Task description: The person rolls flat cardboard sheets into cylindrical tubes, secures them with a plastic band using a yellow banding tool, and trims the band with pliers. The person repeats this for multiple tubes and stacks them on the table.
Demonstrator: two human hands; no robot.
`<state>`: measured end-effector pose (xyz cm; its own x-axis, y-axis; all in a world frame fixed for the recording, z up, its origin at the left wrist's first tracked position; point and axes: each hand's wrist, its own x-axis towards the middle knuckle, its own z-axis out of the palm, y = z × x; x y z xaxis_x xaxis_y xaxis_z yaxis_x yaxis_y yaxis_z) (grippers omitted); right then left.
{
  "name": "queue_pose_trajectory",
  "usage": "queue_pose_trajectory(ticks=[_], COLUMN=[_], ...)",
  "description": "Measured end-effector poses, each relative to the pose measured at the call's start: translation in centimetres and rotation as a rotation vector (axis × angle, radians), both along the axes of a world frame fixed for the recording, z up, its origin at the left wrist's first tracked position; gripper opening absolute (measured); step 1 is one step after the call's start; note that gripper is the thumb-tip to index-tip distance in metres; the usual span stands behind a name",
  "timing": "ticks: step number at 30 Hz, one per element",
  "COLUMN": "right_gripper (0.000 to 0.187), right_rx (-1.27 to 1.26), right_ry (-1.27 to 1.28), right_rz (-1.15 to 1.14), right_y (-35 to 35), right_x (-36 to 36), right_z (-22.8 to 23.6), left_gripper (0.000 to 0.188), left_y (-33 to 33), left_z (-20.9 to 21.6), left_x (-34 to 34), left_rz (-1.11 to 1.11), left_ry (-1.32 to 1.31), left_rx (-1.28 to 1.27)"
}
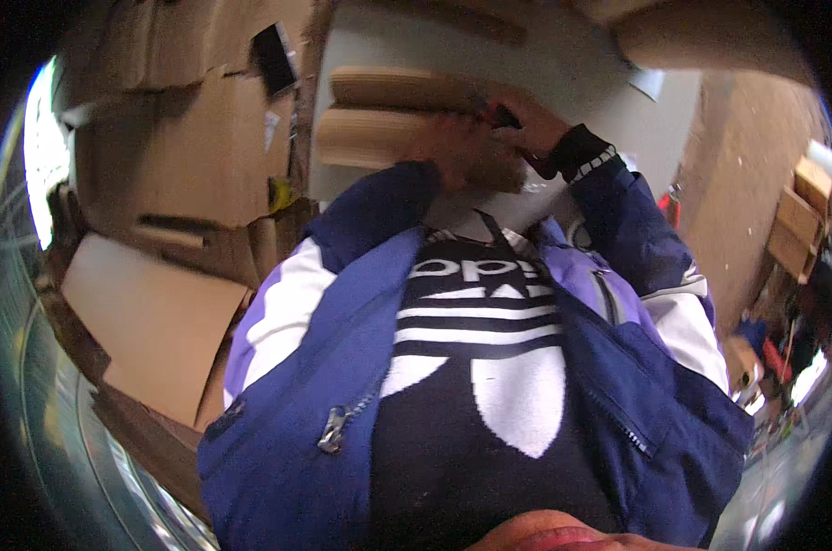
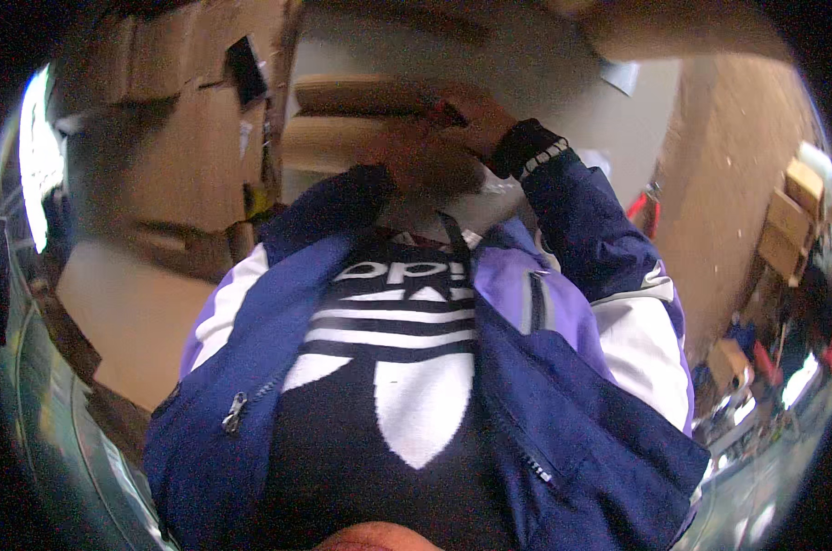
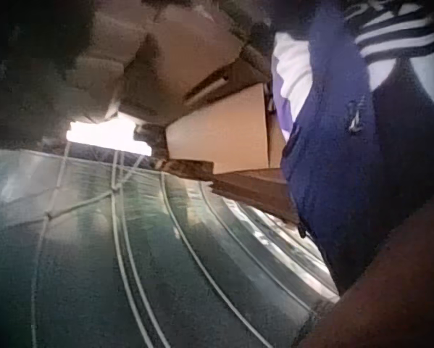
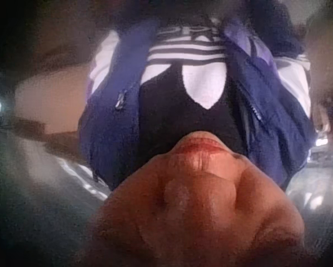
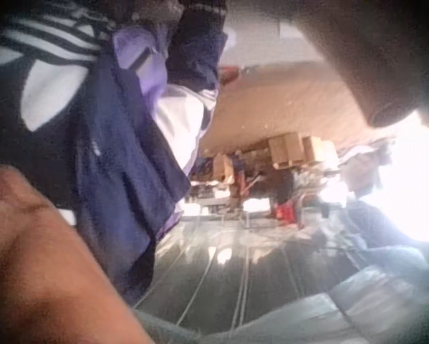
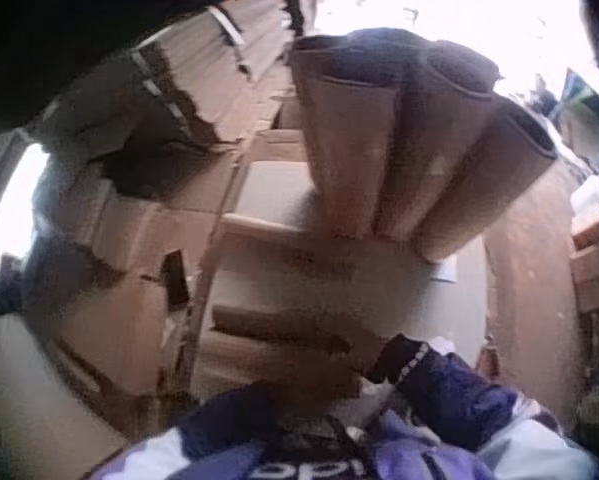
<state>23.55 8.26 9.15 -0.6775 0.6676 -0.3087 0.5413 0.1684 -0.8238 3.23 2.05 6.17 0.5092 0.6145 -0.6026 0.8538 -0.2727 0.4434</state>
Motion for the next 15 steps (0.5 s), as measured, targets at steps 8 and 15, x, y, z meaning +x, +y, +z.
queue_pose_trajectory(ticks=[8,15], right_gripper=[0.049,0.045], right_rx=[0.311,0.186], right_ry=[-0.125,-0.498], right_rz=[0.389,0.381], right_y=[4.2,3.2], right_x=[-15.7,-20.4], right_z=[-6.3,-6.8], left_gripper=[0.043,0.039], left_y=[-4.1,-5.7], left_z=[-1.9,-1.6], left_x=[-0.7,-1.8], left_rz=[0.293,-0.026], left_ry=[-0.295,-0.101], left_rx=[0.264,0.296])
